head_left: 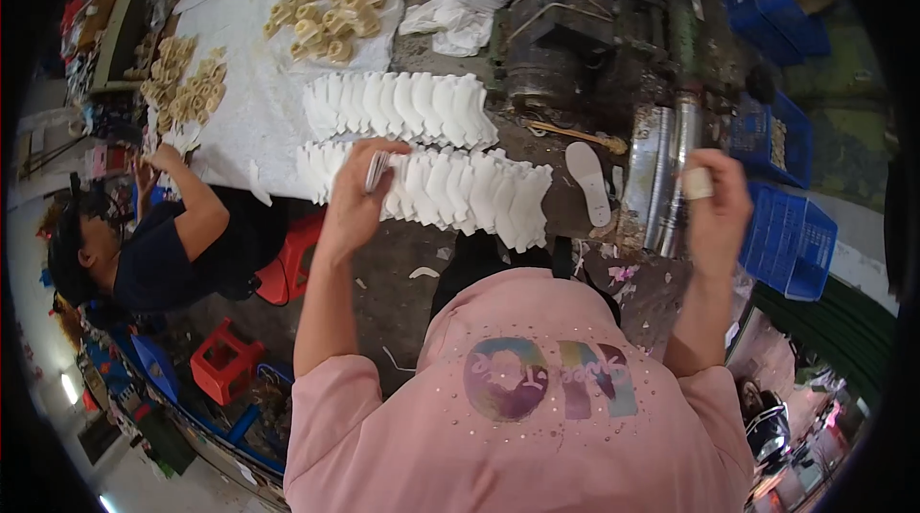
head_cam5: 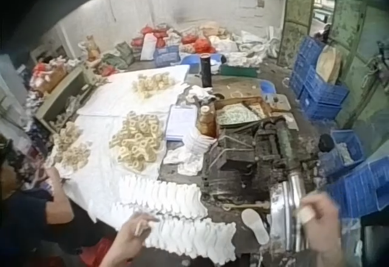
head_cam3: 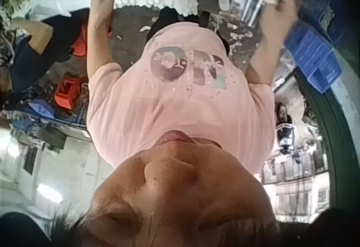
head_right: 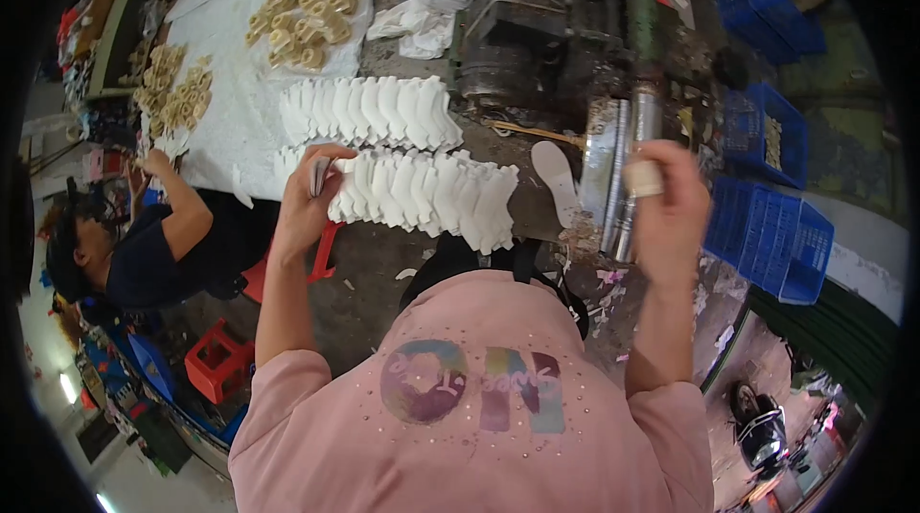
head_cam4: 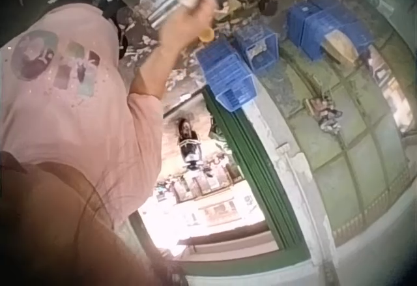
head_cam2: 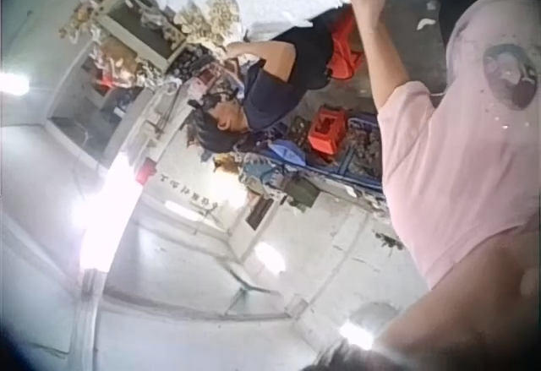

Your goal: The recorder uses a roller machine to process shoe reinforcements/components in a workshop.

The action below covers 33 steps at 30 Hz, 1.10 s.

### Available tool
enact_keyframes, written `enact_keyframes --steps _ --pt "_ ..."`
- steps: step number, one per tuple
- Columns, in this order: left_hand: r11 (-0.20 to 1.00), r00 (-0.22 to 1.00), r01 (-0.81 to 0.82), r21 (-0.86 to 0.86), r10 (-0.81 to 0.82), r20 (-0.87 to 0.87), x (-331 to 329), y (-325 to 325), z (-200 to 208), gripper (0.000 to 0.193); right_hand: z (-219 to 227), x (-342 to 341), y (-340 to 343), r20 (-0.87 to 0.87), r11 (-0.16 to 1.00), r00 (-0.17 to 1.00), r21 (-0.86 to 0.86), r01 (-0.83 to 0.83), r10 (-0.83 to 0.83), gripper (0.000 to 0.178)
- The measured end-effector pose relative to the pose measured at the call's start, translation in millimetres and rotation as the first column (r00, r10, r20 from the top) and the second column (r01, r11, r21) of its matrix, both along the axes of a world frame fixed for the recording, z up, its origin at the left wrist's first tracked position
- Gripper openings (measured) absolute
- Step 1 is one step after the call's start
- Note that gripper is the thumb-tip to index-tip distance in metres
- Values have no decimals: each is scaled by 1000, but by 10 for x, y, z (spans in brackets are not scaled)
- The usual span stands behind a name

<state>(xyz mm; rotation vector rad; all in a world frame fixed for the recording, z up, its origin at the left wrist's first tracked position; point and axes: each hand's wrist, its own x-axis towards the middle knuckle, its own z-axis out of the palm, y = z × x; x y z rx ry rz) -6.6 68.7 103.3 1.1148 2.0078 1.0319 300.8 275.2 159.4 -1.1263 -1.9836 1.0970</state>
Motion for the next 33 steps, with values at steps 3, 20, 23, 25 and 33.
enact_keyframes --steps 3,20,23,25,33 --pt "921 784 -42 387 -210 584 540 440 106 26 -46 -419 -288 -36 946 946 64 -319 322 25" --pt "875 498 -252 414 -250 830 1594 1187 187 37 -126 -236 -93 -59 955 989 274 -116 137 14" --pt "958 736 -174 227 -27 676 1449 1119 34 30 52 223 342 198 995 980 94 -24 5 12" --pt "972 913 46 229 -134 386 1457 1135 -51 31 120 518 576 383 983 924 162 -84 16 12" --pt "882 893 449 141 -449 -30 1866 1278 -8 60 -271 482 449 534 975 844 161 -156 47 11"
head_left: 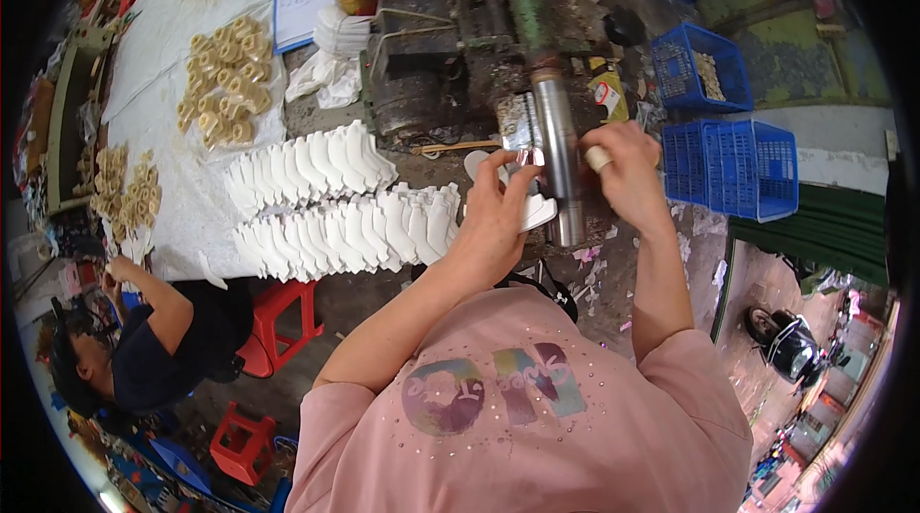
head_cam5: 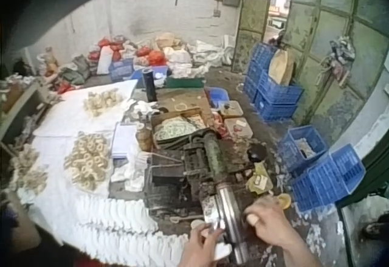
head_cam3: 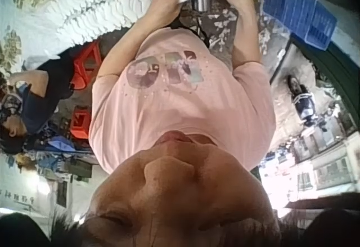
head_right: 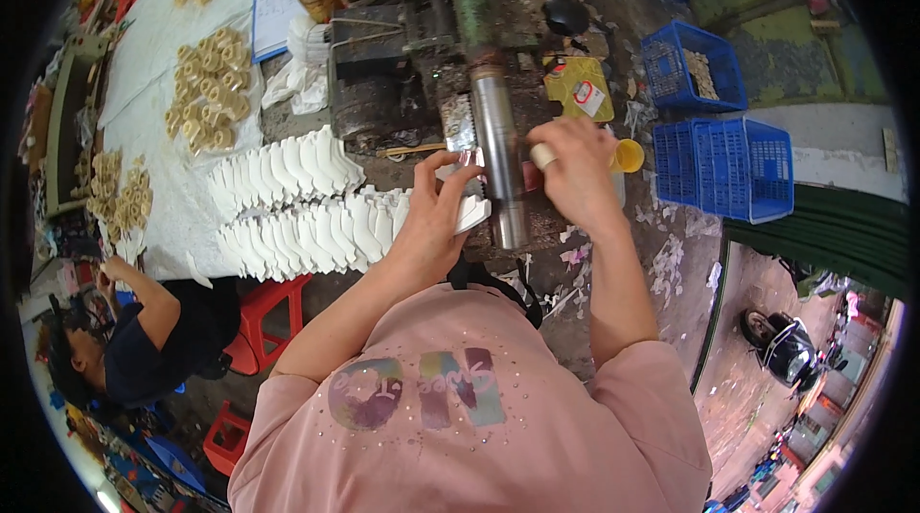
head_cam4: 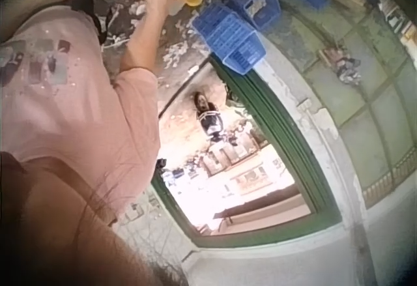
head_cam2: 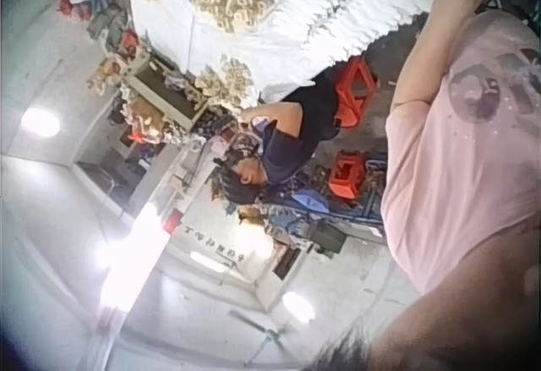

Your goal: The recorder uses a roller machine to process shoe reinforcements/components in a workshop.

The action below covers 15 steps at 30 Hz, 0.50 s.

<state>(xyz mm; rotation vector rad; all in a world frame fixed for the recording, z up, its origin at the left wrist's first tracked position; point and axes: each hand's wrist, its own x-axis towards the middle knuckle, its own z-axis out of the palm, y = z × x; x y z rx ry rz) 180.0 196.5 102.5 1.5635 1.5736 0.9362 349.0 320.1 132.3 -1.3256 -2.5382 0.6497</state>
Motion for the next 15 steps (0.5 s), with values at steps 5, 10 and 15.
enact_keyframes --steps 5,10,15 --pt "988 977 -151 22 146 153 -345 -136 58 37 -74 113 84 -287 986 945 -97 134 -157 21" --pt "881 879 -464 92 446 169 -1265 -731 -234 42 -49 42 47 -325 943 895 -229 240 -306 18" --pt "647 532 -722 244 745 -402 -2611 -1820 -840 45 -99 10 83 -351 940 879 -234 250 -321 20"
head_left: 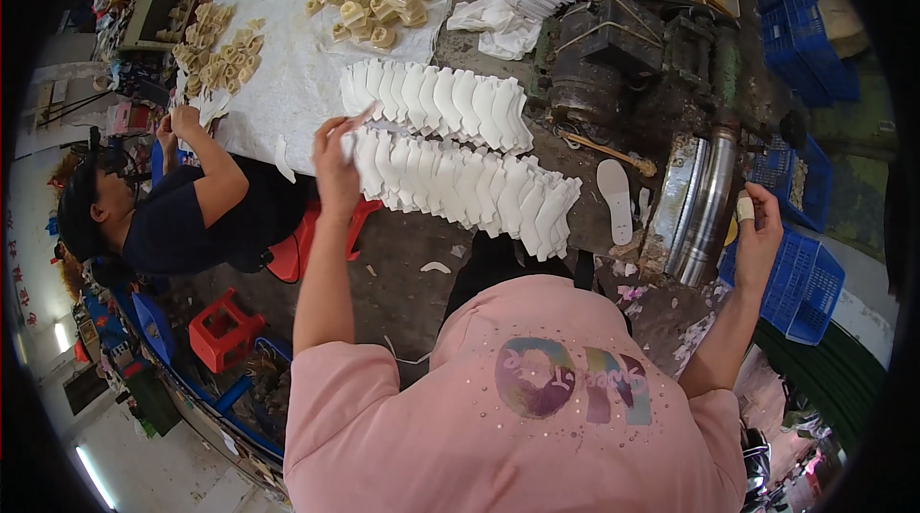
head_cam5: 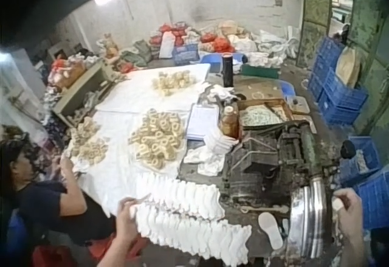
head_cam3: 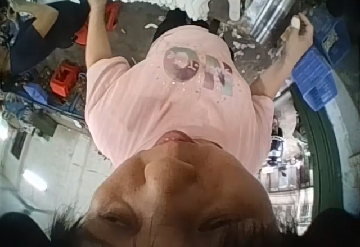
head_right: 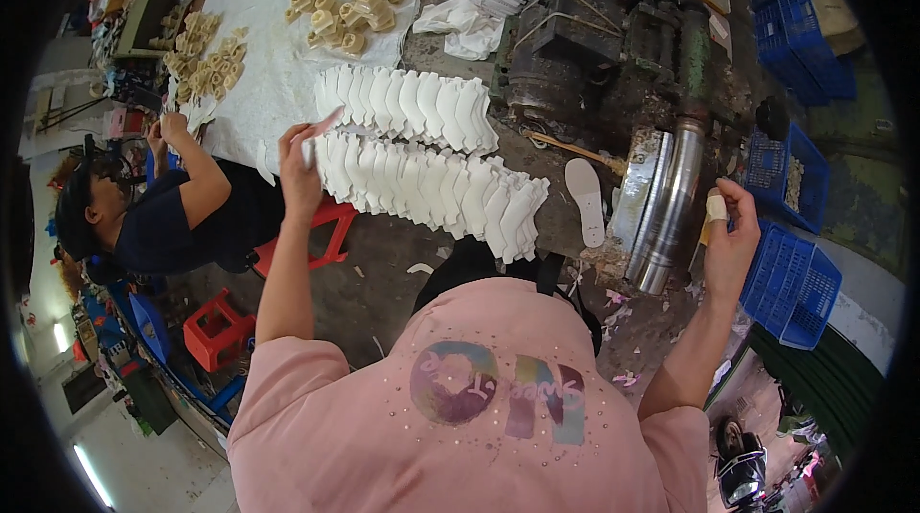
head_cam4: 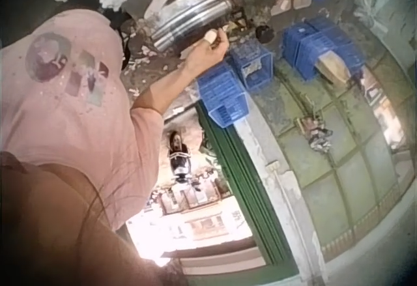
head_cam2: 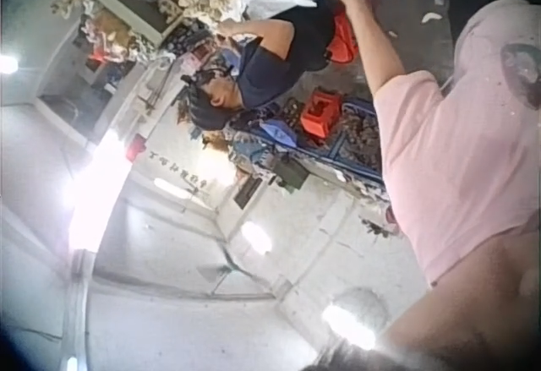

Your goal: The recorder uses a roller machine to process shoe reinforcements/components in a workshop.

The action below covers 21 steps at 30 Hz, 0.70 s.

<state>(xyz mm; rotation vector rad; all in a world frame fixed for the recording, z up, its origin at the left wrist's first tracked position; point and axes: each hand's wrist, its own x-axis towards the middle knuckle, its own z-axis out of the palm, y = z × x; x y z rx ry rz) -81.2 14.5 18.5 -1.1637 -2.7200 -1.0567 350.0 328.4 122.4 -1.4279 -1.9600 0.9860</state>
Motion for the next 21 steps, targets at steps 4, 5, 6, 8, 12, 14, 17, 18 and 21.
enact_keyframes --steps 4,5,6,8,12,14,17,18,21 --pt "879 976 82 -470 -166 -140 -237 -644 -255 37 -14 -77 -17 -3 1000 1000 29 1 -1 21" --pt "735 963 182 -653 -267 -33 -257 -750 -307 34 -15 -84 -19 -13 999 1000 51 6 -5 21" --pt "734 961 192 -651 -276 -28 -266 -792 -314 34 -9 -89 -29 -7 998 1000 53 14 -14 21" --pt "630 956 253 -735 -279 90 -279 -824 -333 34 19 -86 -37 -33 997 998 65 46 -44 21" --pt "743 992 126 -657 -77 103 -383 -656 -235 18 145 -185 -143 -92 992 992 88 95 -87 20" --pt "954 797 97 -284 96 596 -100 -163 316 16 221 -283 -267 -187 996 981 66 60 -47 18" --pt "918 390 -246 311 -201 899 532 392 712 12 326 -583 -556 -288 990 947 11 -142 139 20" --pt "911 332 -103 399 -347 877 705 594 718 16 289 -690 -673 -220 972 946 49 -232 237 23" --pt "740 50 -70 669 -667 743 1342 1070 922 29 250 -1133 -922 -247 870 834 117 -480 493 22"
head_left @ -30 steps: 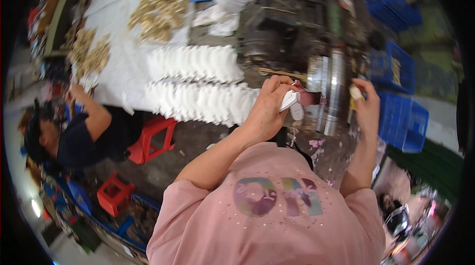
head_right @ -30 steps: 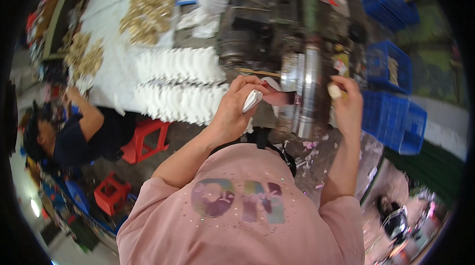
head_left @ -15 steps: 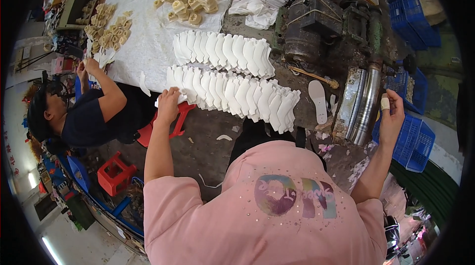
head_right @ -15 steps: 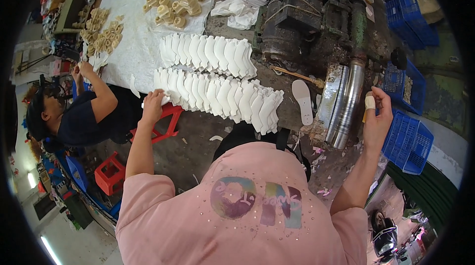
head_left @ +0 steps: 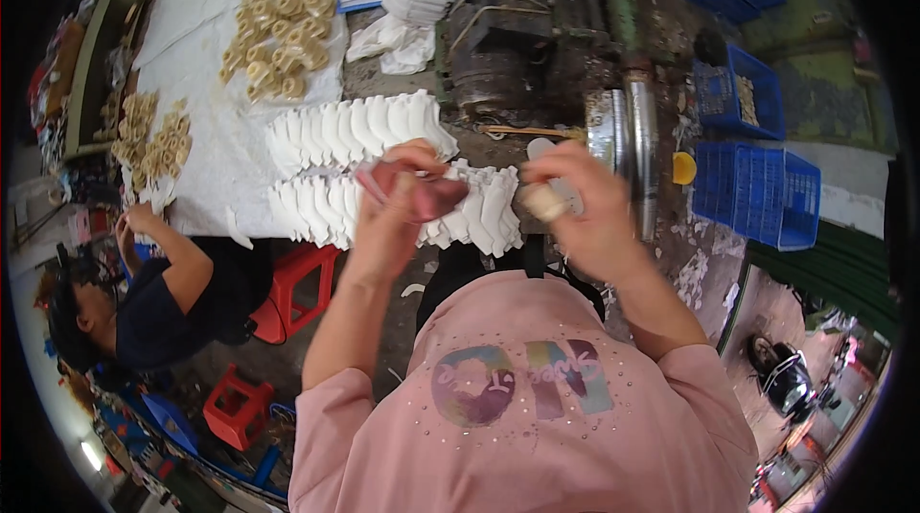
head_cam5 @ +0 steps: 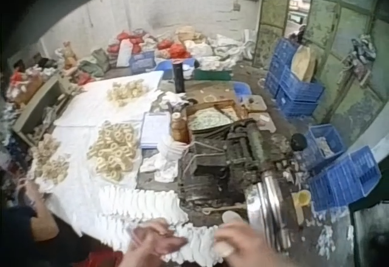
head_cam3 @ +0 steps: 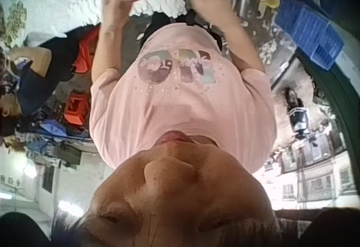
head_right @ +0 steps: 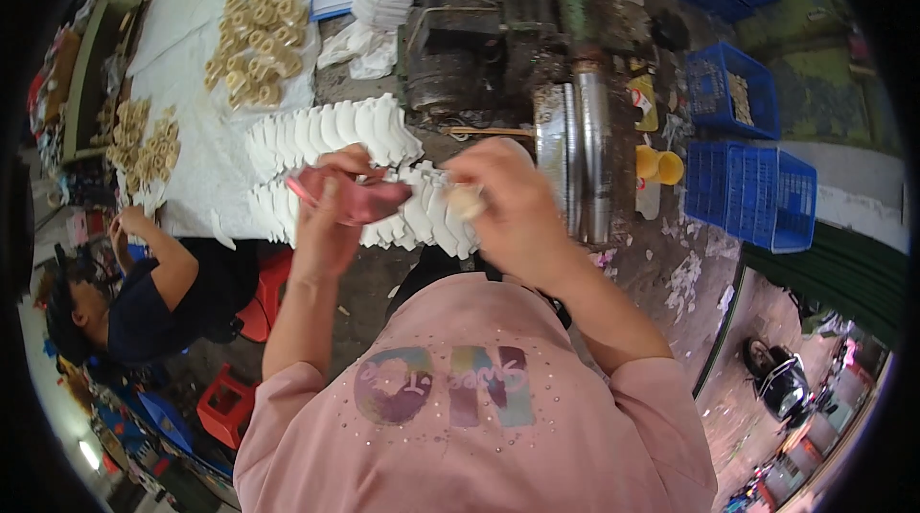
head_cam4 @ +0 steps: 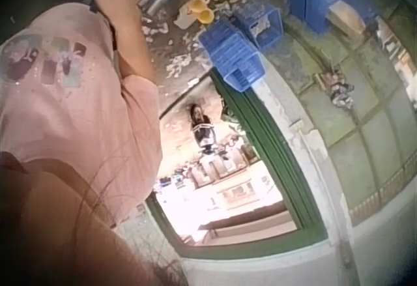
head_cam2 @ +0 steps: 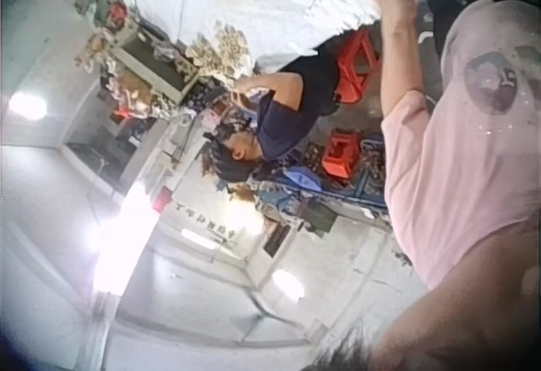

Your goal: The recorder uses a roller machine to process shoe reinforcements/components in a workshop.

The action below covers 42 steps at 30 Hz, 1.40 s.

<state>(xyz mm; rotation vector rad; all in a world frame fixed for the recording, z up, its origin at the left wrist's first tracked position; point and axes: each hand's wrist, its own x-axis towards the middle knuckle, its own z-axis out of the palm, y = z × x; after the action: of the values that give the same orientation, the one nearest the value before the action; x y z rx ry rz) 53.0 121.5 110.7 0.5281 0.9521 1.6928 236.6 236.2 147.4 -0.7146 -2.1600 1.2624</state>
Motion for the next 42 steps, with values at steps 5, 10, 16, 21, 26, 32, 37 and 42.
enact_keyframes --steps 5,10,16,21,26,32,37,42 --pt "994 996 -38 105 29 82 637 378 37 42 -148 -216 -177 -121 978 985 156 138 -120 24" --pt "992 971 -128 -21 121 -208 858 497 18 35 -168 13 8 -112 936 974 274 219 -195 15" --pt "972 805 -97 -214 -49 -591 751 473 -174 18 136 1003 797 321 900 860 321 295 -396 5" --pt "973 470 188 -134 -209 -858 1177 676 -102 46 -60 1249 905 560 957 778 130 259 -287 9" --pt "964 359 180 -195 -249 -900 1300 760 -59 52 -206 1248 910 414 938 847 238 253 -333 20" --pt "989 636 89 -120 -149 -757 795 474 -61 28 -181 1268 895 325 906 860 -22 424 -394 21" --pt "938 418 -323 -126 22 -908 -618 -366 -505 30 -270 1343 980 274 855 824 -14 519 -496 26" --pt "683 -88 -692 -235 -402 -911 -1794 -1655 -992 43 -175 1202 939 312 849 825 -97 520 -470 33"
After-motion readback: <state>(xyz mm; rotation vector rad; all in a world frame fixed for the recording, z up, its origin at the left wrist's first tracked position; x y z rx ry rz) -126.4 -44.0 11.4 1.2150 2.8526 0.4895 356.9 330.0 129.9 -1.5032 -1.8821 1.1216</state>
